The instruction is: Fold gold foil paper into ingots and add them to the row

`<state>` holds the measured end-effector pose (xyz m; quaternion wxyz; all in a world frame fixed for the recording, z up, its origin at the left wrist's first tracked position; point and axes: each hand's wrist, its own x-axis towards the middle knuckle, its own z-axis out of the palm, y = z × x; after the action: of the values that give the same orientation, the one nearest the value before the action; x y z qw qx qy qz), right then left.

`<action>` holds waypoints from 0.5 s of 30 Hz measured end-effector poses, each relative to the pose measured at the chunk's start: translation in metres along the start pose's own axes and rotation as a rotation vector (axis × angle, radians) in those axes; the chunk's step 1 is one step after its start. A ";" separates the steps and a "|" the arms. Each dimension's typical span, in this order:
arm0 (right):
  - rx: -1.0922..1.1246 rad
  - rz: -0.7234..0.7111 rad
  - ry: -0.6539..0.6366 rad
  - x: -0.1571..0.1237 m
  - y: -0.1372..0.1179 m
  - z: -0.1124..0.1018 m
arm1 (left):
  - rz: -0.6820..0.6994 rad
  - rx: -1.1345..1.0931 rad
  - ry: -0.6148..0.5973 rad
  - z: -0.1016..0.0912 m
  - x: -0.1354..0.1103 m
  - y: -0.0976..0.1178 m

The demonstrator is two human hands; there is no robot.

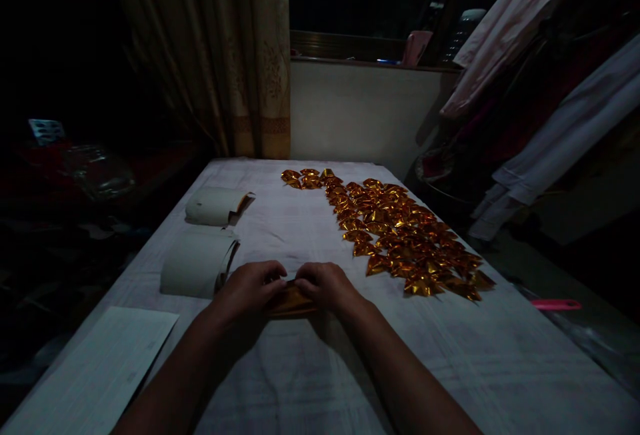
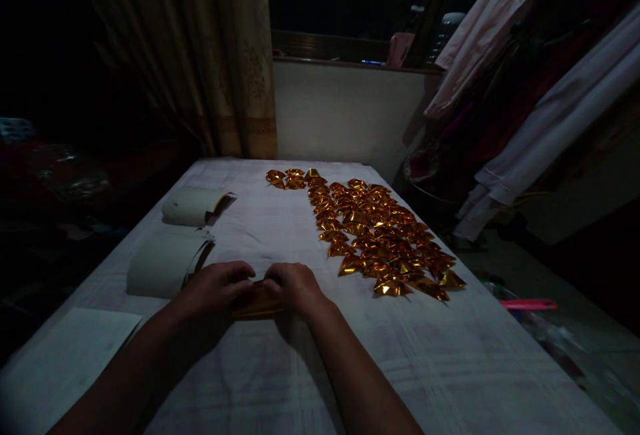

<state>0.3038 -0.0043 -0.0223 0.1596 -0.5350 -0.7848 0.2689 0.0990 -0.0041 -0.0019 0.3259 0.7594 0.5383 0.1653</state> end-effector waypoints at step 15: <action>-0.181 0.097 0.022 -0.003 0.012 -0.004 | 0.002 0.484 0.110 0.029 0.006 0.001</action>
<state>0.3160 -0.0027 -0.0266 0.1058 -0.5874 -0.7775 0.1983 0.1191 -0.0083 -0.0235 0.1045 0.8058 0.5783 0.0728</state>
